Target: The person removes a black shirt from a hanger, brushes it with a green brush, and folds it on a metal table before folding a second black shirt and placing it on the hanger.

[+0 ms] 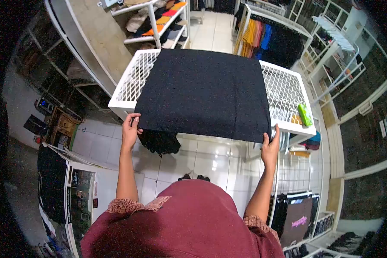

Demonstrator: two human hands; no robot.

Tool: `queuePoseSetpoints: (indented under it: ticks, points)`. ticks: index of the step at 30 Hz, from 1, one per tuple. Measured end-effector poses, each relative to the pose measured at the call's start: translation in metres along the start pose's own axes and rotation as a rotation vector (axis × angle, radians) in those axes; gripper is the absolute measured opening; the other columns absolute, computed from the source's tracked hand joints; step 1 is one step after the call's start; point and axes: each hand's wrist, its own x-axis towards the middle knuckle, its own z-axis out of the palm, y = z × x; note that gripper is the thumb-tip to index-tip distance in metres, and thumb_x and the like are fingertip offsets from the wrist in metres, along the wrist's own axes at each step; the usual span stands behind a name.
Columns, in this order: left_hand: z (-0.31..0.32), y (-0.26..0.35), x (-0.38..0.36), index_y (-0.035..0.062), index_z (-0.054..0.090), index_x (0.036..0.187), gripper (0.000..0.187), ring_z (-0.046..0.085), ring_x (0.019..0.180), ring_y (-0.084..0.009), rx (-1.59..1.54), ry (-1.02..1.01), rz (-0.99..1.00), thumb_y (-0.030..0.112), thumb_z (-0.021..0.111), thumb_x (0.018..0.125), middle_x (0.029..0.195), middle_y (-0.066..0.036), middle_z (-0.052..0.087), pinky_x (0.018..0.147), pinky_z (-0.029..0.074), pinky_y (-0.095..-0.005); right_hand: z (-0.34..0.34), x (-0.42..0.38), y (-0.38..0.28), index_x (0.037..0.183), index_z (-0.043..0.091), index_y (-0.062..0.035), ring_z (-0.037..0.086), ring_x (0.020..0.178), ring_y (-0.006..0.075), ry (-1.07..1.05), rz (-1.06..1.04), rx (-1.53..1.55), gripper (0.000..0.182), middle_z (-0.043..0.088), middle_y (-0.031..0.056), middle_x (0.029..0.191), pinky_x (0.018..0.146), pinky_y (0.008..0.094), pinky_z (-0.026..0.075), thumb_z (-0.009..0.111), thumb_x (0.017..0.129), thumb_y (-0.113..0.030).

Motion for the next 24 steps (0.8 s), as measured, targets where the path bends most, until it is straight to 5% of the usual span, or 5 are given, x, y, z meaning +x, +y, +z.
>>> queuePoseSetpoints:
  ticks: [4,5,8,16,24]
  points:
    - [0.002,-0.013,-0.011,0.0044,0.063,0.119,0.023,0.061,0.067,-0.0099,0.091,0.017,-0.012,0.022,0.06,0.105,0.099,-0.005,0.067,0.058,0.05,-0.0249,0.001,-0.014,-0.027,0.16,0.029,-0.0089,0.068,0.101,0.0316,-0.028,0.211,0.024,0.067,0.053,0.0251,0.147,0.092,0.0419,0.052,0.059,0.101,-0.011]
    - [0.005,-0.019,-0.013,0.0039,0.063,0.121,0.026,0.06,0.071,-0.0088,0.172,0.044,-0.002,0.023,0.062,0.103,0.096,-0.003,0.066,0.06,0.05,-0.0243,0.008,-0.015,0.003,0.16,0.029,-0.0092,0.066,0.083,0.0273,0.069,0.086,-0.078,0.071,0.064,0.0231,0.128,0.081,0.0402,0.053,0.064,0.099,-0.013]
    - [0.02,-0.043,-0.026,0.004,0.063,0.119,0.026,0.059,0.072,-0.008,0.18,-0.044,-0.033,0.023,0.066,0.101,0.088,-0.001,0.065,0.062,0.049,-0.024,0.014,-0.035,0.004,0.159,0.03,-0.0074,0.063,0.075,0.0223,0.132,0.088,-0.168,0.078,0.068,0.0121,0.088,0.073,0.0359,0.051,0.072,0.093,-0.017]
    - [0.135,-0.075,-0.086,0.0043,0.067,0.116,0.033,0.069,0.076,-0.0166,0.22,-0.583,-0.139,0.029,0.073,0.095,0.086,-0.009,0.071,0.072,0.054,-0.0318,0.008,-0.06,0.029,0.146,0.051,-0.0061,0.067,0.07,0.0241,0.022,0.281,-0.183,0.062,0.073,0.0144,0.094,0.075,0.0388,0.053,0.075,0.09,-0.018]
    - [0.322,-0.064,-0.12,0.0063,0.065,0.123,0.037,0.069,0.081,-0.0172,0.123,-1.048,-0.213,0.033,0.069,0.099,0.097,-0.008,0.071,0.072,0.054,-0.0316,0.015,-0.022,0.122,0.12,0.071,-0.0052,0.069,0.081,0.0317,-0.068,0.14,-0.149,0.035,0.073,0.016,0.093,0.079,0.0412,0.053,0.072,0.087,-0.018]
